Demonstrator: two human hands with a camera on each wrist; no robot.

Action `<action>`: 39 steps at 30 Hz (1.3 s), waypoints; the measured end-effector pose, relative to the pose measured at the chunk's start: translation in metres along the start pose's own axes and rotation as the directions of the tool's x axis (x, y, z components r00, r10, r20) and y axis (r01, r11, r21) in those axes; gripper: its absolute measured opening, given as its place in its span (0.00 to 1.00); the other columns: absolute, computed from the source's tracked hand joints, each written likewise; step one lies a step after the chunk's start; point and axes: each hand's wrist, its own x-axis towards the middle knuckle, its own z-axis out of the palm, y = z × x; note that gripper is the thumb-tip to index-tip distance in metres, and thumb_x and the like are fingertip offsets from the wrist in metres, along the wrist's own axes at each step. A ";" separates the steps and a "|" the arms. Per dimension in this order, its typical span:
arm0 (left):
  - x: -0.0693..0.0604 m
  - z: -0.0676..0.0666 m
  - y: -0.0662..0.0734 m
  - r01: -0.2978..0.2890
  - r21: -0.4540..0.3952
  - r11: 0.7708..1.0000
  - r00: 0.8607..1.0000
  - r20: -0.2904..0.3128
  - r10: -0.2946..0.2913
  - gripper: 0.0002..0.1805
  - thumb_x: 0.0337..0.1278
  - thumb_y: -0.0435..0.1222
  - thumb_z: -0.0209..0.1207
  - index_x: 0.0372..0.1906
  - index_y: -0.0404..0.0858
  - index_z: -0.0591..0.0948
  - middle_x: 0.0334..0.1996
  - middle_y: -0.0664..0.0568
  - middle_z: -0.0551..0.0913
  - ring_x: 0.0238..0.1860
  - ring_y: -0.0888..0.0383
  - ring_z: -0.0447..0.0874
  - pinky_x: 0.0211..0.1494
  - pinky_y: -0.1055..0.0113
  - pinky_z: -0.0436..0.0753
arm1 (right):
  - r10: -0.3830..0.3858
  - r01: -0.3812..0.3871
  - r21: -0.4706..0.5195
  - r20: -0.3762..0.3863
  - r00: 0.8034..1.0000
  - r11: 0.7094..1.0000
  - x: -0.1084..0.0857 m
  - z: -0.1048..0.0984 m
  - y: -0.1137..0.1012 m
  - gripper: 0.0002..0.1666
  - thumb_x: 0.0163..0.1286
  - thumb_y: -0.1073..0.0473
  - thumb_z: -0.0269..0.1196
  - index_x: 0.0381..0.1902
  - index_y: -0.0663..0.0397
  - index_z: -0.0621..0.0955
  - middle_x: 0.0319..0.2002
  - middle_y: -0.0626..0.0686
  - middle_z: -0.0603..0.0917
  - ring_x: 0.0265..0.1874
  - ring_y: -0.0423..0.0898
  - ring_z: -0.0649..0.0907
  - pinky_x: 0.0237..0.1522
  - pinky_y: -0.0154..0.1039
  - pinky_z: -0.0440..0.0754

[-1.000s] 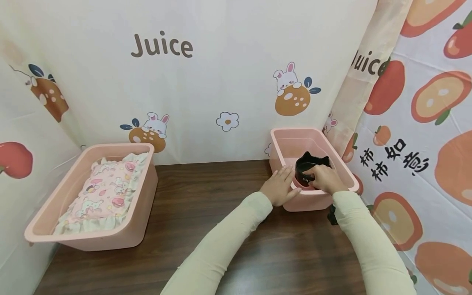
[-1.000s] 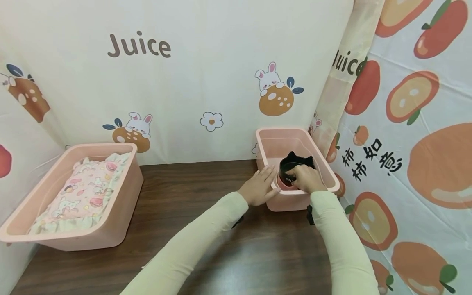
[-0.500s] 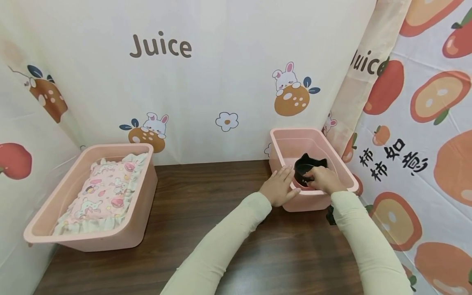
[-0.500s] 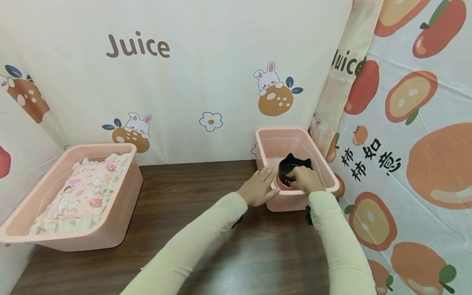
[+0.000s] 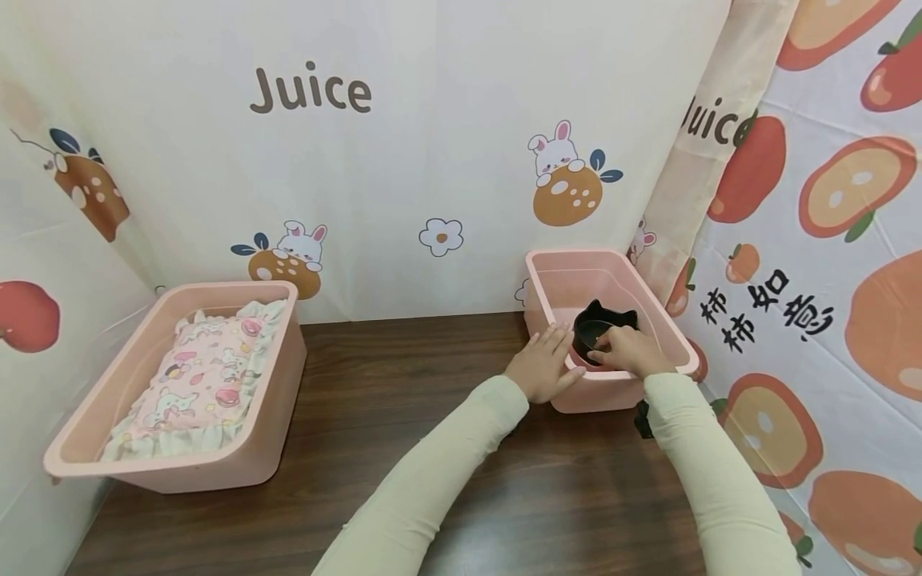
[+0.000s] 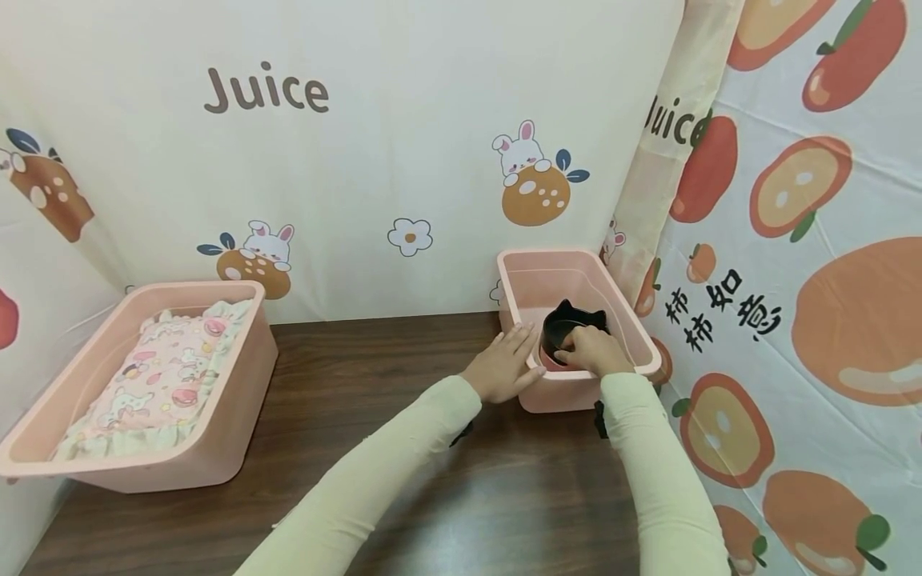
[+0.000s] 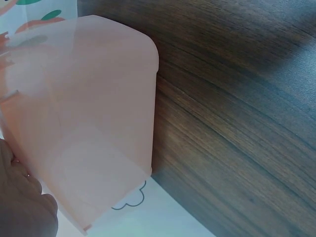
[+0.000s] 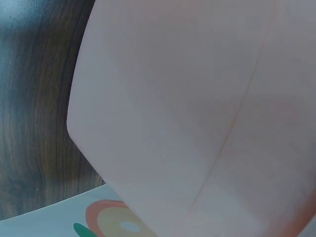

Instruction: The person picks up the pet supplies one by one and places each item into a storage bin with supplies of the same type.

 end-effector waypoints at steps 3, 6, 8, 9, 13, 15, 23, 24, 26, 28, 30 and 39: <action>0.000 0.001 0.000 -0.002 0.004 1.000 1.000 0.001 0.002 0.38 0.71 0.59 0.33 0.76 0.40 0.51 0.77 0.51 0.46 0.77 0.56 0.41 0.76 0.60 0.49 | 0.010 -0.010 0.016 0.012 1.000 1.000 0.000 0.000 0.000 0.16 0.66 0.48 0.63 0.28 0.52 0.88 0.24 0.49 0.85 0.26 0.47 0.82 0.32 0.49 0.80; 0.001 0.002 -0.001 0.001 0.004 1.000 1.000 0.005 -0.001 0.39 0.71 0.59 0.32 0.76 0.40 0.50 0.77 0.51 0.45 0.77 0.56 0.40 0.76 0.61 0.49 | 0.026 -0.027 0.030 0.024 0.999 0.999 0.000 0.000 0.001 0.20 0.67 0.44 0.61 0.21 0.48 0.86 0.17 0.43 0.82 0.21 0.43 0.78 0.27 0.44 0.77; 0.003 0.003 -0.001 0.001 0.007 1.000 1.000 0.008 -0.001 0.39 0.71 0.60 0.32 0.76 0.40 0.50 0.77 0.51 0.45 0.77 0.56 0.40 0.76 0.60 0.49 | 0.025 -0.026 0.036 0.023 0.999 0.999 -0.001 0.000 0.001 0.22 0.68 0.43 0.59 0.19 0.47 0.85 0.15 0.43 0.80 0.20 0.42 0.78 0.26 0.43 0.75; 0.003 0.004 -0.002 0.002 0.008 1.000 1.000 0.008 -0.002 0.39 0.71 0.60 0.32 0.76 0.40 0.50 0.77 0.51 0.45 0.77 0.56 0.40 0.76 0.60 0.50 | 0.026 -0.027 0.042 0.022 0.999 0.999 0.000 0.000 0.002 0.23 0.68 0.42 0.59 0.18 0.47 0.84 0.15 0.43 0.80 0.19 0.42 0.78 0.26 0.43 0.75; 0.004 0.004 -0.002 0.001 0.015 1.000 1.000 0.008 -0.001 0.39 0.71 0.60 0.31 0.76 0.41 0.50 0.77 0.51 0.45 0.77 0.56 0.40 0.76 0.59 0.50 | 0.034 -0.034 0.049 0.011 0.999 0.998 0.000 0.001 0.002 0.22 0.68 0.43 0.59 0.20 0.47 0.85 0.15 0.43 0.80 0.20 0.43 0.78 0.27 0.44 0.76; 0.004 0.005 -0.001 0.003 0.015 1.000 1.000 0.012 -0.003 0.39 0.71 0.60 0.31 0.76 0.41 0.49 0.77 0.51 0.45 0.77 0.56 0.40 0.76 0.59 0.50 | 0.035 -0.035 0.045 0.006 0.999 0.998 0.001 0.002 0.003 0.20 0.68 0.44 0.60 0.24 0.49 0.86 0.18 0.45 0.82 0.22 0.45 0.80 0.30 0.47 0.78; 0.004 0.006 -0.001 0.006 0.009 1.000 1.000 0.017 -0.006 0.38 0.71 0.60 0.30 0.77 0.42 0.49 0.77 0.51 0.45 0.77 0.56 0.38 0.76 0.60 0.49 | 0.013 -0.011 0.030 -0.064 0.998 1.000 0.000 0.004 0.004 0.20 0.65 0.50 0.63 0.45 0.62 0.85 0.42 0.61 0.86 0.43 0.60 0.84 0.48 0.59 0.78; 0.004 0.006 -0.001 0.005 0.011 1.000 1.000 0.016 -0.005 0.38 0.71 0.60 0.30 0.77 0.42 0.49 0.77 0.51 0.45 0.77 0.56 0.39 0.76 0.60 0.48 | 0.004 -0.002 0.026 -0.075 0.997 1.000 0.001 0.004 0.005 0.18 0.65 0.51 0.64 0.43 0.61 0.85 0.41 0.60 0.87 0.42 0.59 0.84 0.47 0.59 0.78; 0.004 0.006 -0.002 0.005 0.011 1.000 1.000 0.015 -0.005 0.38 0.71 0.60 0.30 0.77 0.42 0.49 0.77 0.51 0.45 0.77 0.56 0.39 0.76 0.60 0.48 | -0.015 0.017 0.018 -0.094 0.995 1.000 0.001 0.004 0.006 0.14 0.64 0.54 0.65 0.40 0.58 0.86 0.38 0.58 0.87 0.39 0.57 0.84 0.45 0.58 0.78; 0.004 0.006 -0.002 0.005 0.008 1.000 1.000 0.013 -0.005 0.39 0.71 0.60 0.30 0.76 0.42 0.49 0.77 0.51 0.45 0.77 0.55 0.39 0.76 0.60 0.48 | -0.026 0.027 0.012 -0.106 0.994 1.000 0.000 0.004 0.006 0.09 0.63 0.55 0.66 0.36 0.55 0.86 0.33 0.54 0.87 0.35 0.54 0.83 0.43 0.56 0.78; 0.004 0.006 -0.002 0.005 0.008 1.000 1.000 0.012 -0.005 0.39 0.71 0.60 0.30 0.76 0.42 0.49 0.77 0.51 0.45 0.77 0.55 0.40 0.76 0.60 0.48 | -0.028 0.029 0.013 -0.114 0.993 0.999 0.001 0.004 0.006 0.08 0.63 0.55 0.66 0.32 0.54 0.86 0.30 0.52 0.86 0.31 0.51 0.82 0.40 0.55 0.78; 0.005 0.008 -0.002 0.007 -0.001 1.000 1.000 0.016 -0.006 0.39 0.71 0.60 0.30 0.76 0.41 0.49 0.77 0.52 0.44 0.77 0.56 0.38 0.76 0.59 0.49 | 0.094 -0.087 0.084 -0.076 0.993 0.993 -0.005 0.000 0.001 0.28 0.72 0.45 0.56 0.13 0.52 0.80 0.10 0.47 0.73 0.14 0.44 0.72 0.21 0.38 0.70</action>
